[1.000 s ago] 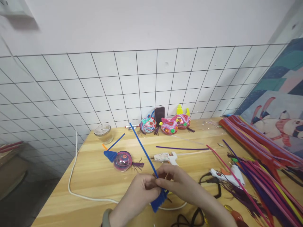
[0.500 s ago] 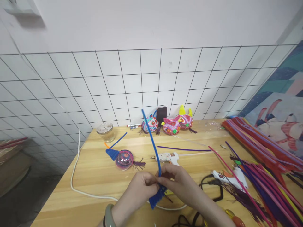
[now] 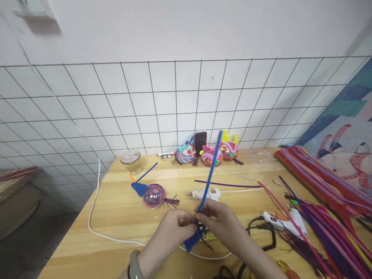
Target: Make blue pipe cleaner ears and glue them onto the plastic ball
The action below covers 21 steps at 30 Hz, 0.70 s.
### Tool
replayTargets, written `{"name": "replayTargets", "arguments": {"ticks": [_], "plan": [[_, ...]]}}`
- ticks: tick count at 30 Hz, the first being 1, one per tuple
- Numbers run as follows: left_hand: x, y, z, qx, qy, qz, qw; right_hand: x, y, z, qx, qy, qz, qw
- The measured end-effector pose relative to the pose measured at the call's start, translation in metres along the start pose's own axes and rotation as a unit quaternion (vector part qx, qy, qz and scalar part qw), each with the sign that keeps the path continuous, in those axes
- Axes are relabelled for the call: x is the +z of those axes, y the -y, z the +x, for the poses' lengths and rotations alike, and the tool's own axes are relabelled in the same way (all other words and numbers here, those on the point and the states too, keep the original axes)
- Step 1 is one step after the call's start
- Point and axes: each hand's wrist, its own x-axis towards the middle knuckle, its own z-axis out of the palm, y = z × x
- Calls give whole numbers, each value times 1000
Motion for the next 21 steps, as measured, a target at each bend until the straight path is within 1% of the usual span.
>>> {"name": "replayTargets", "arguments": {"ticks": [7,13,16,19,21], "plan": [[1,2,1,-15,-18,-54,998,1,3,-1,3,1,-4,1000],[-1,4,3,-27,-46,-53,997,3,5,-3,6,-6,1,1000],[-3,1,4,-18,-75,-67,995,4,6,-3,-5,-21,12,1000],[-5,-2,5,-3,-116,-88,989,5,7,-4,-33,-46,7,998],[-6,-4,5,12,-133,-105,986,7,7,-4,-46,-65,3,997]]}}
